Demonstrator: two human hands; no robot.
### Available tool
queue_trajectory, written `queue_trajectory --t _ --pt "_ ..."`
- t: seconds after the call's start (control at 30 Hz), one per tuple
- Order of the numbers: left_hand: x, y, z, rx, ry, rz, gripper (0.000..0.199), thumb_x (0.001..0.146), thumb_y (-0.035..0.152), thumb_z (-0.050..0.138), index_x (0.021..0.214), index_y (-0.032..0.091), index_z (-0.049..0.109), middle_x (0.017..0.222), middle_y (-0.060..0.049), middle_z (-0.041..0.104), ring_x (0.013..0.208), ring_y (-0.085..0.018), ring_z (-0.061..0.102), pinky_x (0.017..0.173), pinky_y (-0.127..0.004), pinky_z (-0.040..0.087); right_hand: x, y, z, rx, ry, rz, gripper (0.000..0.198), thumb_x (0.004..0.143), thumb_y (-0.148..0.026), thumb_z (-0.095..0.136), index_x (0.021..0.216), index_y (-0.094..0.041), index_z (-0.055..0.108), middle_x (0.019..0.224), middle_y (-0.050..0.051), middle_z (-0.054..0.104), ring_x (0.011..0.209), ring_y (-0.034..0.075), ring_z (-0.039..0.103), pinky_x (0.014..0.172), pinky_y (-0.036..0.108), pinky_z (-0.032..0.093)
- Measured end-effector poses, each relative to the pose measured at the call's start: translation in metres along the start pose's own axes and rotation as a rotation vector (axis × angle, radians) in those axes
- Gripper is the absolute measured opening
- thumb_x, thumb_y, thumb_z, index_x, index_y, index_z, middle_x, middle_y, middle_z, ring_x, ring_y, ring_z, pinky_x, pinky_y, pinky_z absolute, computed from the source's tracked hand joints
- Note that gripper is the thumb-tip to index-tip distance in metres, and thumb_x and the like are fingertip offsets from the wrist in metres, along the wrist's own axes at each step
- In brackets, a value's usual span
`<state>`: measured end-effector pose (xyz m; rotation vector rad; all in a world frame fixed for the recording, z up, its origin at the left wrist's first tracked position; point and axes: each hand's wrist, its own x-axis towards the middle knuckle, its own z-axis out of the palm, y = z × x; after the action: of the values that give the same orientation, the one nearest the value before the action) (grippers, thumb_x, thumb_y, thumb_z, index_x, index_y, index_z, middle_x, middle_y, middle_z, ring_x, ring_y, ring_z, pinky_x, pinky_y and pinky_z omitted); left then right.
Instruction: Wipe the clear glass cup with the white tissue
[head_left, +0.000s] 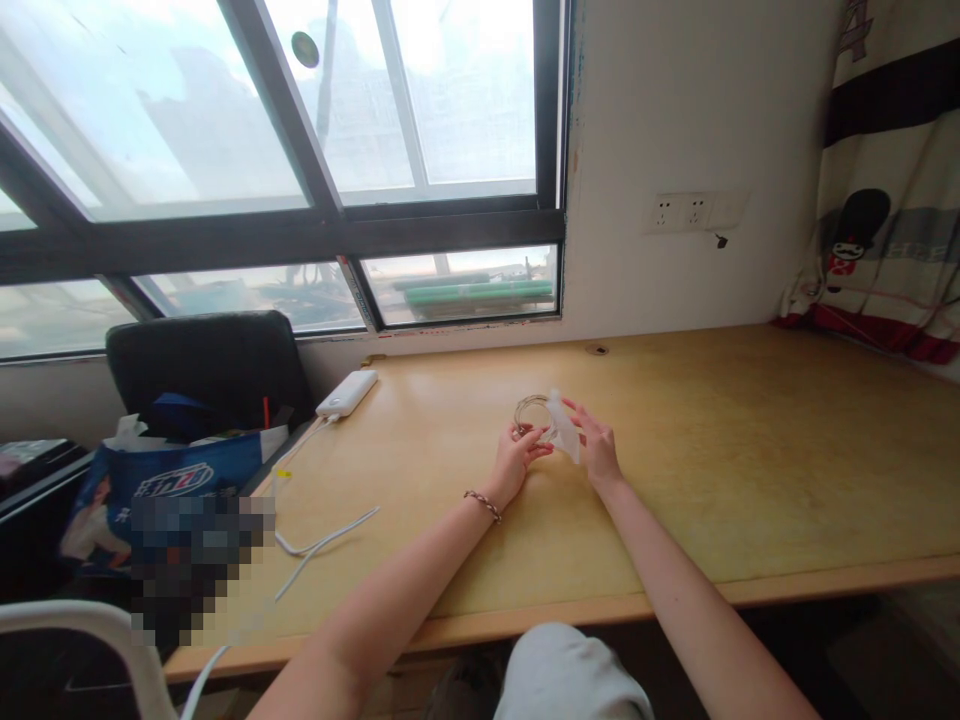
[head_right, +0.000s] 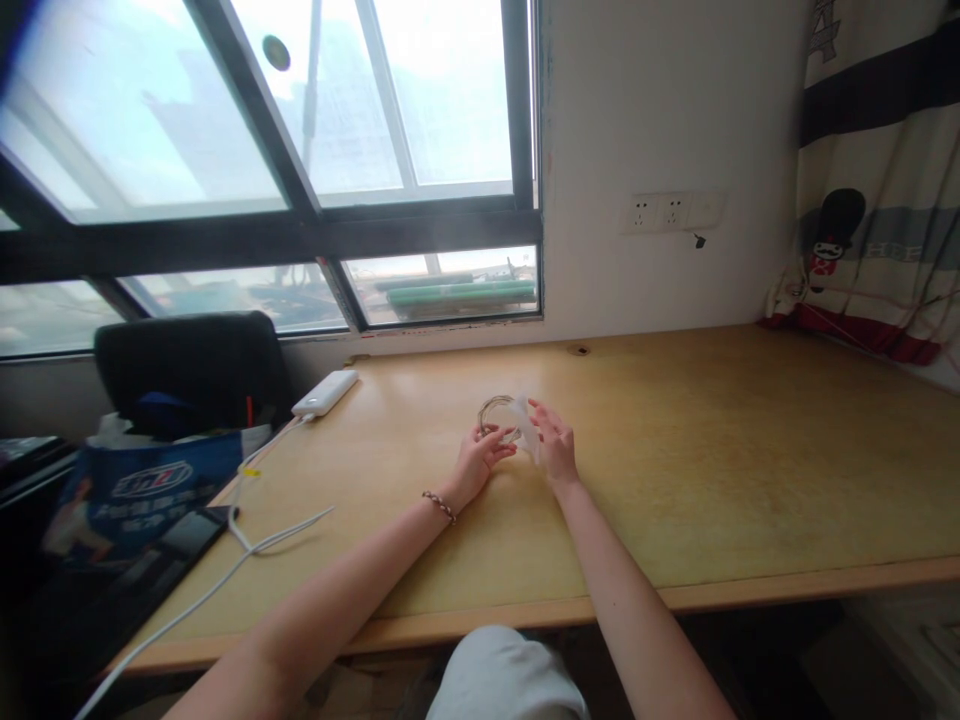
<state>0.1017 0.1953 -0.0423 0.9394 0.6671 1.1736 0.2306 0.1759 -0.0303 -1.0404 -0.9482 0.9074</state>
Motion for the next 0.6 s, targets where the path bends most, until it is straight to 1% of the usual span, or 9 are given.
queue_trajectory --t 0.07,0.17,0.3,0.33,0.4,0.47,0.5,0.53,0.6 --pt "0.0 0.0 0.001 -0.005 -0.003 -0.012 0.037 0.063 0.027 0.066 0.084 0.015 0.038 0.089 -0.01 0.06 0.059 -0.014 0.061 0.065 -0.031 0.05 0.001 0.0 -0.001 0.079 -0.039 0.073 0.045 0.069 -0.052 0.048 0.088 -0.015 0.063 0.092 0.008 0.062 0.075 0.018 0.059 0.06 0.027 0.047" --pt "-0.001 -0.001 0.003 0.005 -0.013 -0.005 0.039 0.062 0.026 0.068 0.084 0.015 0.038 0.09 -0.01 0.06 0.062 -0.014 0.062 0.069 -0.032 0.05 0.004 0.005 -0.003 0.077 -0.011 0.077 0.036 0.061 -0.047 0.06 0.07 -0.012 0.062 0.089 0.009 0.061 0.076 0.019 0.059 0.059 0.026 0.047" --pt "-0.002 -0.003 0.004 0.049 -0.011 0.038 0.043 0.058 0.024 0.071 0.084 0.015 0.038 0.093 -0.01 0.06 0.073 -0.016 0.061 0.073 -0.034 0.049 0.006 0.017 -0.001 0.038 0.01 0.133 0.04 0.055 -0.04 0.067 0.084 -0.014 0.056 0.075 0.005 0.063 0.064 0.017 0.059 0.056 0.026 0.047" --pt "-0.001 -0.004 0.004 0.071 -0.009 0.057 0.043 0.057 0.023 0.071 0.083 0.015 0.038 0.093 -0.009 0.06 0.075 -0.017 0.061 0.073 -0.034 0.049 0.006 0.02 0.0 0.033 -0.015 0.149 0.041 0.056 -0.04 0.066 0.087 -0.015 0.056 0.077 0.005 0.063 0.066 0.017 0.06 0.057 0.027 0.047" --pt "-0.001 -0.006 0.004 0.128 0.004 0.121 0.044 0.055 0.021 0.072 0.082 0.015 0.038 0.091 -0.008 0.06 0.079 -0.017 0.06 0.073 -0.032 0.048 0.005 0.023 0.004 0.03 -0.141 0.166 0.038 0.061 -0.044 0.061 0.087 -0.016 0.057 0.081 0.006 0.064 0.072 0.018 0.06 0.062 0.027 0.047" --pt "-0.001 -0.009 0.005 0.189 0.017 0.191 0.044 0.054 0.02 0.073 0.082 0.015 0.039 0.087 -0.006 0.06 0.08 -0.016 0.059 0.073 -0.03 0.048 0.004 0.024 0.007 0.025 -0.282 0.155 0.037 0.068 -0.047 0.054 0.087 -0.016 0.06 0.081 0.006 0.065 0.074 0.018 0.06 0.067 0.028 0.047" --pt "-0.001 -0.01 0.005 0.213 0.016 0.218 0.044 0.054 0.019 0.072 0.082 0.015 0.039 0.086 -0.005 0.06 0.079 -0.016 0.059 0.073 -0.029 0.047 0.003 0.024 0.008 0.0 -0.317 0.135 0.037 0.07 -0.047 0.05 0.087 -0.016 0.061 0.08 0.006 0.065 0.074 0.018 0.061 0.067 0.028 0.046" --pt "-0.001 -0.011 0.006 0.235 0.007 0.235 0.044 0.054 0.019 0.072 0.083 0.015 0.039 0.085 -0.005 0.059 0.08 -0.016 0.059 0.073 -0.029 0.047 0.002 0.023 0.008 -0.062 -0.304 0.104 0.036 0.071 -0.047 0.048 0.085 -0.017 0.062 0.079 0.006 0.065 0.073 0.019 0.061 0.067 0.028 0.046" --pt "-0.002 -0.011 0.007 0.271 -0.023 0.241 0.043 0.054 0.019 0.072 0.084 0.015 0.04 0.087 -0.006 0.059 0.081 -0.016 0.059 0.073 -0.028 0.047 0.001 0.022 0.006 -0.287 -0.169 0.009 0.034 0.074 -0.045 0.044 0.08 -0.017 0.063 0.075 0.007 0.065 0.071 0.019 0.06 0.065 0.028 0.044"
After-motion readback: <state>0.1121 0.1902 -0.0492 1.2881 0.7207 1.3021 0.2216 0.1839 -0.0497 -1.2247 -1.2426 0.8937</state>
